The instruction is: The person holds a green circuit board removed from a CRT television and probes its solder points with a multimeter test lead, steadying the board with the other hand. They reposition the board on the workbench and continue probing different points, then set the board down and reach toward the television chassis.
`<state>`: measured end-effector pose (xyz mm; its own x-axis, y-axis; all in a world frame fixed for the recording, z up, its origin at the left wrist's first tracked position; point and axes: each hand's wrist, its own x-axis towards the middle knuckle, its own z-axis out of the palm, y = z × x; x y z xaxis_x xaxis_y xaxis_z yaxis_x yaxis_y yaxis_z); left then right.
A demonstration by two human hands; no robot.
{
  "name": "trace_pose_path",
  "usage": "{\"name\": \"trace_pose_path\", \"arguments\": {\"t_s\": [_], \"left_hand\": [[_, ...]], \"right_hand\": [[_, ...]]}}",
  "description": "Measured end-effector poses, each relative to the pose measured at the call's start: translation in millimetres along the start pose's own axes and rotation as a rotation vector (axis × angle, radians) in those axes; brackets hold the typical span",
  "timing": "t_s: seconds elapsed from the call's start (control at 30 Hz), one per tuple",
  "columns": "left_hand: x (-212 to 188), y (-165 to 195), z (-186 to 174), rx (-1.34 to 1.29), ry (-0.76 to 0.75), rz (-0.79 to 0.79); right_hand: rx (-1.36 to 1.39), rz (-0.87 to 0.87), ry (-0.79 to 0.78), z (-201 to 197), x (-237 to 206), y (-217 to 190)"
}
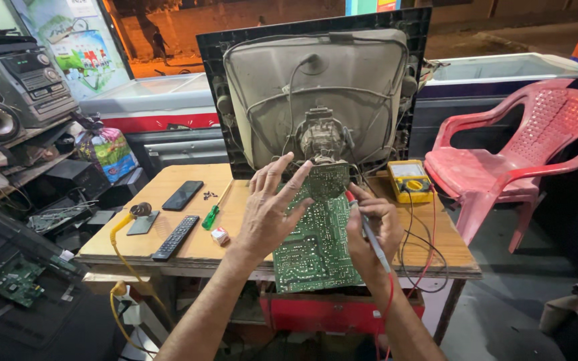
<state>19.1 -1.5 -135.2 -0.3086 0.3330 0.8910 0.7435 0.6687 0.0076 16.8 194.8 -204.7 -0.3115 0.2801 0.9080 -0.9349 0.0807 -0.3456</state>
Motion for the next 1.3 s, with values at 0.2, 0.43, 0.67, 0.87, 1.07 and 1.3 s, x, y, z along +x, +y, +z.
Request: {"name": "trace_pose_path", "arguments": {"t_s": [0.2,0.43,0.67,0.87,1.07,1.3], "left_hand": [[1,0,0,0.001,-0.014,-0.010],[0,-2,1,0.018,-0.022,-0.021],[6,-2,6,0.008,-0.013,-0.016],[3,-1,6,0.004,-0.009,-0.013],[2,0,7,-0.002,-0.007,-0.018],[2,0,7,-0.002,-0.008,-0.018]], "right_hand": [[-0.025,0.003,-0.002,0,2,-2],[-0.045,-0.002,-0.020,0,3,0],[-0.031,-0.001,-0.005,-1,9,4],[-0.079,0.009,-0.020,-3,8,-3],[-0.193,0.008,-0.032,-4,10,-13],[-0.173,0.000,-0.034,-4,13,-14]]}}
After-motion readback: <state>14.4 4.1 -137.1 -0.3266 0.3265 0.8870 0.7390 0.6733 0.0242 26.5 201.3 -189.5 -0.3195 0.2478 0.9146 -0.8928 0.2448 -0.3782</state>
